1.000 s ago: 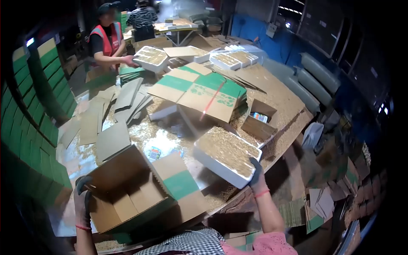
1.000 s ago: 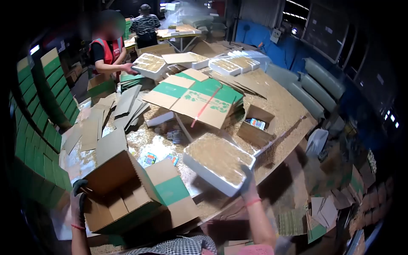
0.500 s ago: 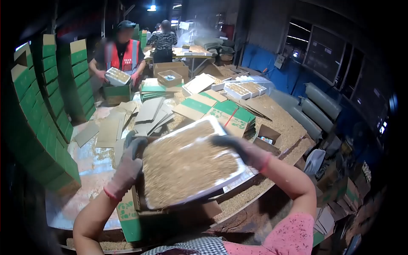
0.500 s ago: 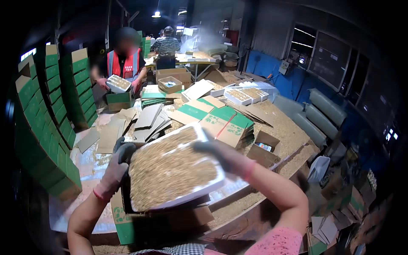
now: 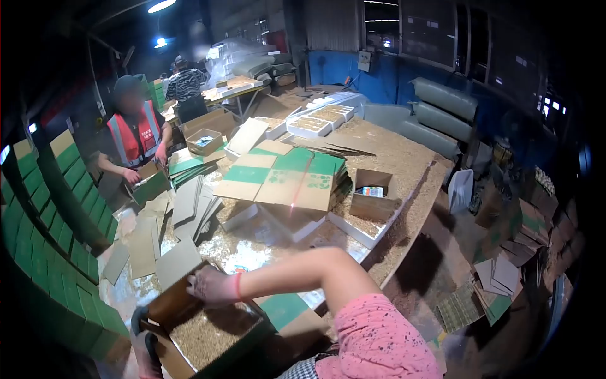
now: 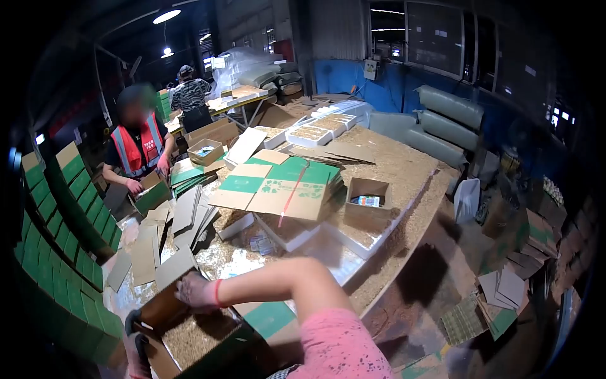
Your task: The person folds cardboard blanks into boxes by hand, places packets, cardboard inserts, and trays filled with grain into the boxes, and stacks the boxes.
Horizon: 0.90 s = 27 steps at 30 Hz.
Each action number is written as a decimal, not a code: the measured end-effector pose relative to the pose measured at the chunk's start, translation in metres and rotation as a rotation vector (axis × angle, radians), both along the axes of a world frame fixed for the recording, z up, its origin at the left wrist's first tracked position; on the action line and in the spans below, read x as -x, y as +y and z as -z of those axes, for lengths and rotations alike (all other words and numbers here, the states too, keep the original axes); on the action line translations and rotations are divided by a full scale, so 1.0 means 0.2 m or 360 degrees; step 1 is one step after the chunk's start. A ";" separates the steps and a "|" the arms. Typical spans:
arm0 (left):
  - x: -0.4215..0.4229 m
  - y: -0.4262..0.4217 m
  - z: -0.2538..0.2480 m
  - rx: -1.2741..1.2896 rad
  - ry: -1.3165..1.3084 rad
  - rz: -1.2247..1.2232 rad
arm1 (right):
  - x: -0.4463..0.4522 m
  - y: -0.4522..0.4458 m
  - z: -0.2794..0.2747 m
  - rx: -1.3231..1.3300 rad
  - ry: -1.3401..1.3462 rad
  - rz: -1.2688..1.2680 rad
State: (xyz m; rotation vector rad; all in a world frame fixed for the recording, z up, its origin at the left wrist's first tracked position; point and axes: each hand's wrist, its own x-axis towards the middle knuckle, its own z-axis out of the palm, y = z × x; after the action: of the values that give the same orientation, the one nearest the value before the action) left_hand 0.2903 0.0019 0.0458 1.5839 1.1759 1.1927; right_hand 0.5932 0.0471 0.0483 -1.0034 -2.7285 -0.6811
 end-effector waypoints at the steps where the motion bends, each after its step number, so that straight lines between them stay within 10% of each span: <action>1: -0.04 -0.04 -0.04 0.0010 0.0033 -0.0018 | -0.06 0.12 0.02 0.0390 0.0717 -0.0052; 3: -0.07 -0.07 -0.05 0.0049 0.0075 -0.0091 | -0.36 0.35 0.03 -0.0358 0.1113 0.0024; 8: -0.11 -0.05 -0.09 0.0231 0.0106 -0.0239 | -1.21 0.66 0.44 -0.0419 0.0430 0.1178; 16: -0.17 -0.05 -0.13 0.0276 0.0236 -0.0387 | -1.76 1.01 0.22 0.0518 0.0132 0.2236; 22: -0.20 0.01 -0.13 0.0307 0.0267 -0.0436 | -1.01 1.40 0.34 -0.0064 0.0272 0.0644; 27: -0.18 0.02 -0.14 0.0306 0.0399 -0.0487 | -0.47 1.92 0.83 0.0216 0.0052 0.0899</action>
State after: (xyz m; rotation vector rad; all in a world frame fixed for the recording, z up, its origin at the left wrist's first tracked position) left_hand 0.3261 0.0052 0.0735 1.4729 1.6921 1.0493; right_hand 0.6872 0.4313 -0.1173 -1.8294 -2.4869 -0.5425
